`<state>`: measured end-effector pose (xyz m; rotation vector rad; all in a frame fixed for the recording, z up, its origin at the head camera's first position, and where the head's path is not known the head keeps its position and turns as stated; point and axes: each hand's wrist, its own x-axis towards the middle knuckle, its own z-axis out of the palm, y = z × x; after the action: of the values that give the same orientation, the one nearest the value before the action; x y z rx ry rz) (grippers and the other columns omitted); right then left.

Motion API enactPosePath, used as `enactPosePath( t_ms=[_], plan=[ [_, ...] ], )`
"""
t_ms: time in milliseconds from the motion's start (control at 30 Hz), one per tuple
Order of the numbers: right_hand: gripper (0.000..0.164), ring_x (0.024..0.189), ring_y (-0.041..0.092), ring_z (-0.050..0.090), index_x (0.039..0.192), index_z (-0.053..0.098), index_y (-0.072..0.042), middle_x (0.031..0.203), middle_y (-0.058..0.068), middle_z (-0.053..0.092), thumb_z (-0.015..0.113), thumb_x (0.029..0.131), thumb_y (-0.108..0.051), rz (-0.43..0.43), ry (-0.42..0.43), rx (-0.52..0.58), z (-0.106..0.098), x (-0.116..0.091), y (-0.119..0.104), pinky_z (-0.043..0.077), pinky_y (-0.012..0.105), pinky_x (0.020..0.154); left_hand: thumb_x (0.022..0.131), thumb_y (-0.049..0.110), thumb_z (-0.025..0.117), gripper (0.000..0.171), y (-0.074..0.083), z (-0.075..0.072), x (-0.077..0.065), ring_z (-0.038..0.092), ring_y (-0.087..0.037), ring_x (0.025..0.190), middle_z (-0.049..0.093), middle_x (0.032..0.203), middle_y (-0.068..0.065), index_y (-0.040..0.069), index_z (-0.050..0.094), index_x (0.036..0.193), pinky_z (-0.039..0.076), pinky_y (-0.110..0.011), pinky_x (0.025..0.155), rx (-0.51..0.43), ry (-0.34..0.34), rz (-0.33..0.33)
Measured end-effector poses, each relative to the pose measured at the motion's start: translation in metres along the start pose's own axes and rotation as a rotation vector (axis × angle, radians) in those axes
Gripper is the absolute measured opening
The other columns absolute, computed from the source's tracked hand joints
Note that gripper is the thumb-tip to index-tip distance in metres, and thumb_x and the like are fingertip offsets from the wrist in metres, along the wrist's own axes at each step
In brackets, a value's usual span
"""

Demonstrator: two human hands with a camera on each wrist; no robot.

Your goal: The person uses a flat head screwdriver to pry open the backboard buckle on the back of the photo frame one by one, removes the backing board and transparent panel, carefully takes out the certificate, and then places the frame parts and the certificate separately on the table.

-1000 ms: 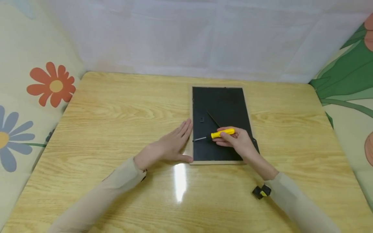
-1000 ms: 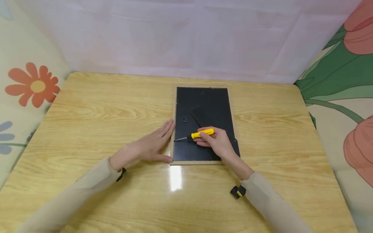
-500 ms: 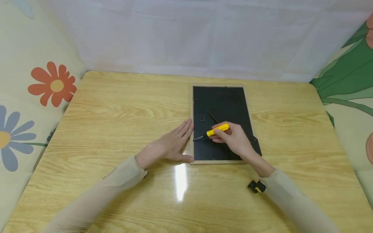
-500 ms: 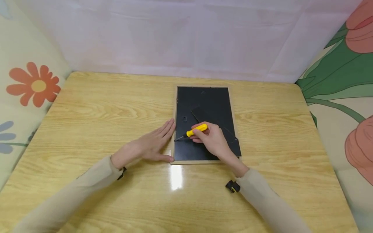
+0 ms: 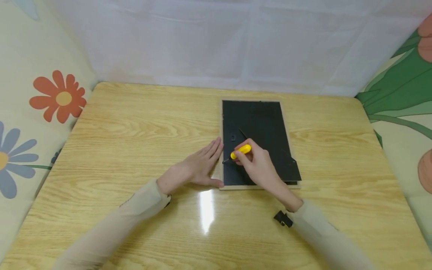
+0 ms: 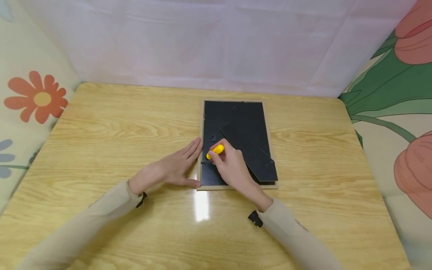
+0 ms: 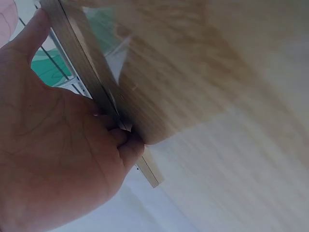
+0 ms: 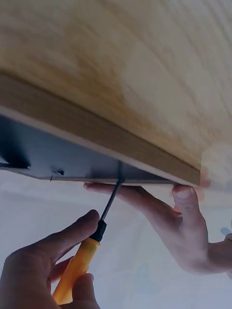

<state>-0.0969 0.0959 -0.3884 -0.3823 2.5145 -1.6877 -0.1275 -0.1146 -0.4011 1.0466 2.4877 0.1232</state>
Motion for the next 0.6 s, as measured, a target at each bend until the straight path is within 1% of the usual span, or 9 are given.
enactPosePath(
  t_ms=[133, 233, 433, 600],
  plan=[
    [0.013, 0.076, 0.020, 0.069, 0.105, 0.060, -0.002, 0.091, 0.009, 0.068, 0.063, 0.094, -0.010, -0.009, -0.011, -0.087, 0.005, 0.005, -0.008, 0.057, 0.024, 0.067, 0.084, 0.068, 0.056, 0.115, 0.000, 0.000, 0.001, -0.007, -0.034, 0.145, -0.018, 0.155, -0.022, -0.004, -0.005, 0.151, 0.008, -0.041, 0.117, -0.001, -0.025, -0.019],
    [0.014, 0.071, 0.018, 0.066, 0.103, 0.061, -0.003, 0.085, 0.006, 0.067, 0.064, 0.094, -0.013, -0.018, -0.017, -0.142, 0.008, 0.009, -0.014, 0.055, 0.024, 0.062, 0.084, 0.068, 0.056, 0.115, -0.001, 0.000, 0.002, -0.008, -0.033, 0.145, -0.018, 0.155, -0.022, -0.004, -0.005, 0.151, 0.008, -0.041, 0.117, 0.001, -0.032, -0.024],
    [0.018, 0.058, 0.015, 0.056, 0.099, 0.061, 0.000, 0.074, 0.007, 0.063, 0.066, 0.093, -0.016, -0.046, -0.011, -0.268, 0.013, 0.017, -0.024, 0.049, 0.024, 0.052, 0.084, 0.069, 0.055, 0.116, 0.003, -0.003, 0.002, -0.010, -0.033, 0.144, -0.021, 0.155, -0.021, -0.001, -0.008, 0.150, 0.008, -0.041, 0.117, 0.009, -0.065, -0.046],
    [0.019, 0.057, 0.013, 0.055, 0.100, 0.061, 0.002, 0.073, 0.006, 0.062, 0.067, 0.092, -0.014, -0.052, -0.007, -0.313, 0.018, 0.022, -0.027, 0.049, 0.022, 0.051, 0.084, 0.069, 0.056, 0.116, 0.005, -0.006, 0.002, -0.010, -0.032, 0.144, -0.022, 0.154, -0.020, -0.001, -0.007, 0.150, 0.008, -0.041, 0.117, -0.005, -0.085, -0.060]
  ],
)
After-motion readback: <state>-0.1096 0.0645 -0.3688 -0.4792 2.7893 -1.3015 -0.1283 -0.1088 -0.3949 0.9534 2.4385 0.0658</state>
